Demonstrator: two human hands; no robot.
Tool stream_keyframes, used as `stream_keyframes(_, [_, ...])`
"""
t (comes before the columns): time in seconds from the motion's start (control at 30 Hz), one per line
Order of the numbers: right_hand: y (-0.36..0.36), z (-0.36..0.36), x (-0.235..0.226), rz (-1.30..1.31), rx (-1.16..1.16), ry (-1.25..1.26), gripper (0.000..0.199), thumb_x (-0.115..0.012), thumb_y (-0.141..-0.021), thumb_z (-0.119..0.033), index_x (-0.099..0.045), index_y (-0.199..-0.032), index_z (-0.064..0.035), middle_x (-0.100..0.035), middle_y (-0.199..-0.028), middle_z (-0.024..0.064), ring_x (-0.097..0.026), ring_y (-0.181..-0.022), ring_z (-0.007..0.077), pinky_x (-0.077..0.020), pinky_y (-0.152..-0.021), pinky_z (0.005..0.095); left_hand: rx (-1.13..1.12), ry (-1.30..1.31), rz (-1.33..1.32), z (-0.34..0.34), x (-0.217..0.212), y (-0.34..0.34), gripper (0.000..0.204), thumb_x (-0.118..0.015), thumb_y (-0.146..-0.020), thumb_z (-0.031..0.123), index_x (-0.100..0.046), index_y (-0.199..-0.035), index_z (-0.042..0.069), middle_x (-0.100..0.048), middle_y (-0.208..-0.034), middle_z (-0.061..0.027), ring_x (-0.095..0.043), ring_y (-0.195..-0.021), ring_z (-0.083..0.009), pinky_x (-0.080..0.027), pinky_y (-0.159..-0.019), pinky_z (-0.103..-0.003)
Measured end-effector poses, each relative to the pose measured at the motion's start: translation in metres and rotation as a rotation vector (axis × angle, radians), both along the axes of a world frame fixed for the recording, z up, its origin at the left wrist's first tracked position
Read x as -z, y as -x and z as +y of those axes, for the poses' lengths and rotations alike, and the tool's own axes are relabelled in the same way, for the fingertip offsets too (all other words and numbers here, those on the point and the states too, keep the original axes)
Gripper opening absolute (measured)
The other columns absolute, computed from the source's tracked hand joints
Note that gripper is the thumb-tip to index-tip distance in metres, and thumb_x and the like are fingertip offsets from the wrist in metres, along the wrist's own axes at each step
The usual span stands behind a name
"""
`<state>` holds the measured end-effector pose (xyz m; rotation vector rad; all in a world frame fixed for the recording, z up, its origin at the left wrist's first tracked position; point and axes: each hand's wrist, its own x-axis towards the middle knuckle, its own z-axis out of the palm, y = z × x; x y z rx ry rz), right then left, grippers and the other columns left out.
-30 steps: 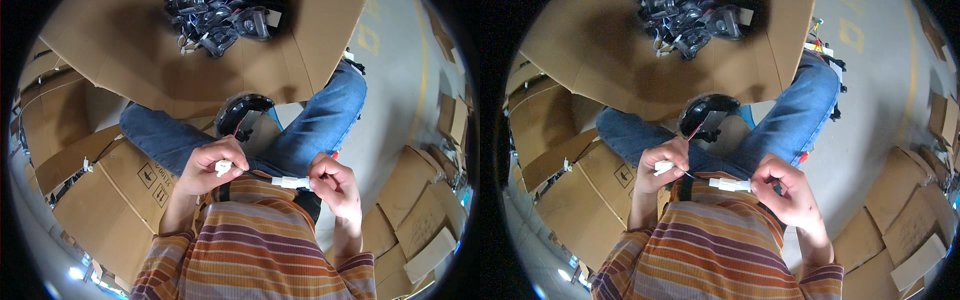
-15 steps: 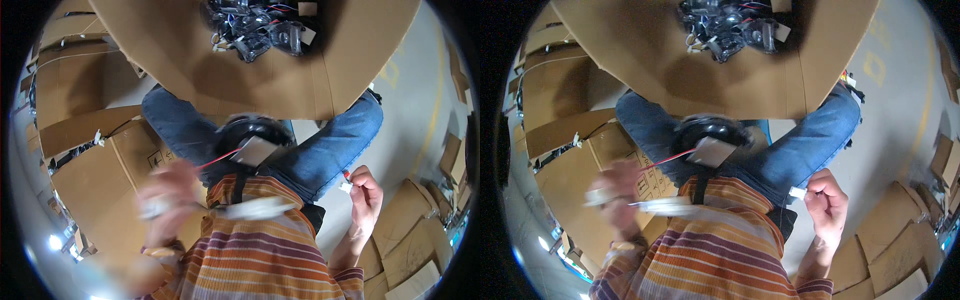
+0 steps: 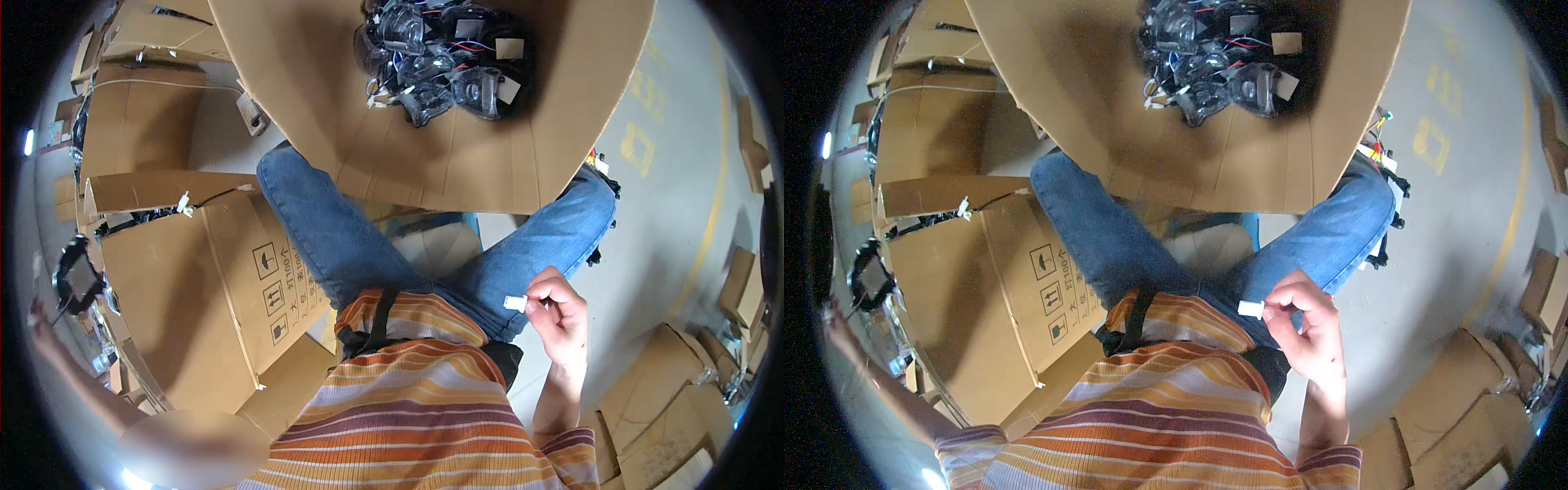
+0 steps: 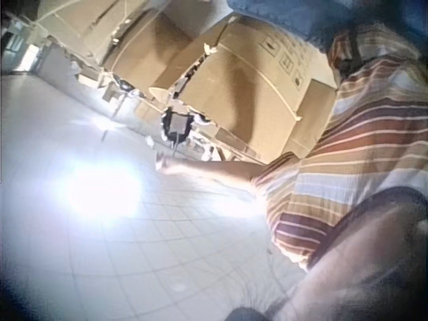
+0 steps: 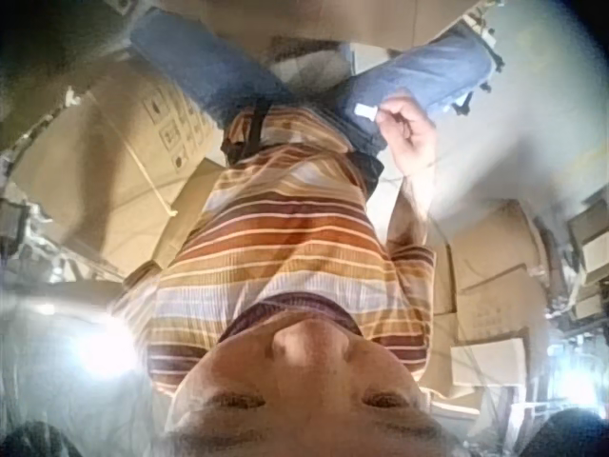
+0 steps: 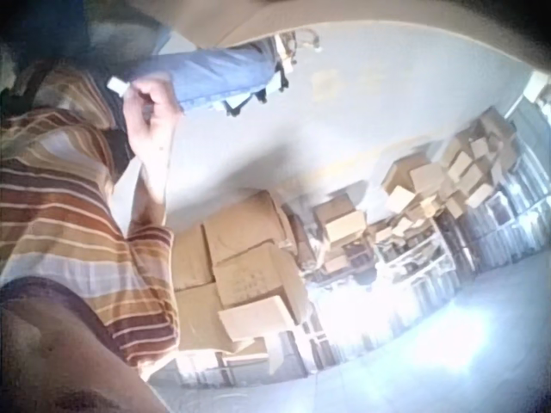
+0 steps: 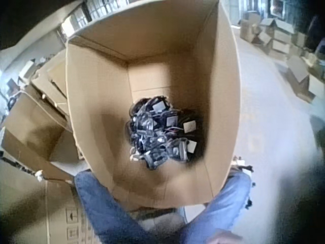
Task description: The person connects plastic wiring harnesses to automotive headlight housing components by hand, joining the plastic connectors together.
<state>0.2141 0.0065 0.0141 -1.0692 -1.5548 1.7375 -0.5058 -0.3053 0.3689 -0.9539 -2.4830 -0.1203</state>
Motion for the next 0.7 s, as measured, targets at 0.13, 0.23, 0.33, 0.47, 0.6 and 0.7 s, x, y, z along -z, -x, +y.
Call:
stream_keyframes(0.13, [-0.007, -0.001, -0.003, 0.018, 0.043, 0.036, 0.01, -0.051, -0.071, 0.009, -0.051, -0.074, -0.0004, -0.048, -0.072, 0.0042, -0.044, -0.062, 0.0097, -0.0364, -0.055, 0.0209, 0.175, 0.294, 0.396, 0.152, 0.104, -0.116, 0.041, -0.052, -0.082, 0.026, -0.046, -0.114, 0.002, -0.048, -0.116, -0.0118, -0.044, -0.108, -0.0194, -0.034, -0.09, -0.032])
stream_keyframes(0.23, [0.002, 0.001, 0.002, -0.023, 0.028, 0.05, 0.01, -0.051, -0.071, 0.009, -0.051, -0.074, -0.0005, -0.048, -0.071, 0.0042, -0.044, -0.062, 0.0095, -0.0354, -0.056, 0.0207, 0.475, -0.2, -0.463, 0.26, 0.199, -0.275, 0.027, -0.05, -0.082, 0.017, -0.055, -0.102, 0.001, -0.058, -0.097, -0.0082, -0.054, -0.09, -0.0152, -0.04, -0.081, -0.027])
stream_keyframes(0.33, [-0.01, 0.005, 0.012, -0.082, 0.095, 0.135, 0.01, -0.051, -0.071, 0.009, -0.05, -0.074, -0.001, -0.048, -0.072, 0.0039, -0.043, -0.063, 0.0094, -0.0347, -0.057, 0.0209, 0.546, 0.088, -0.906, 0.363, 0.341, -0.376, 0.028, -0.041, -0.087, 0.019, -0.055, -0.097, -0.003, -0.059, -0.092, -0.0121, -0.057, -0.084, -0.0176, -0.044, -0.075, -0.028])
stream_keyframes(0.47, [-0.006, 0.014, 0.01, -0.122, 0.132, 0.268, 0.009, -0.051, -0.071, 0.008, -0.05, -0.073, -0.0009, -0.048, -0.072, 0.0042, -0.044, -0.063, 0.0098, -0.0352, -0.057, 0.0209, 0.122, -0.181, -1.746, 0.423, 0.51, -0.369, 0.028, -0.056, -0.08, 0.023, -0.056, -0.097, 0.0, -0.059, -0.088, -0.0052, -0.056, -0.078, -0.0118, -0.043, -0.067, -0.023])
stream_keyframes(0.6, [0.0, 0.03, 0.018, -0.175, 0.127, 0.378, 0.01, -0.05, -0.07, 0.009, -0.051, -0.072, -0.0006, -0.049, -0.072, 0.0049, -0.045, -0.063, 0.0104, -0.036, -0.057, 0.0211, -0.024, -0.214, -1.778, 0.452, 0.623, -0.369, 0.043, -0.062, -0.073, 0.028, -0.054, -0.105, 0.001, -0.056, -0.104, -0.0069, -0.05, -0.095, -0.0174, -0.037, -0.082, -0.031])
stream_keyframes(0.7, [0.005, 0.042, 0.026, -0.245, 0.102, 0.426, 0.009, -0.049, -0.07, 0.008, -0.051, -0.07, -0.0006, -0.049, -0.072, 0.0051, -0.046, -0.063, 0.0104, -0.0364, -0.057, 0.021, -0.185, -0.184, -1.673, 0.465, 0.681, -0.366, 0.042, -0.063, -0.072, 0.027, -0.055, -0.105, 0.002, -0.057, -0.101, -0.0069, -0.05, -0.096, -0.0164, -0.037, -0.081, -0.029])
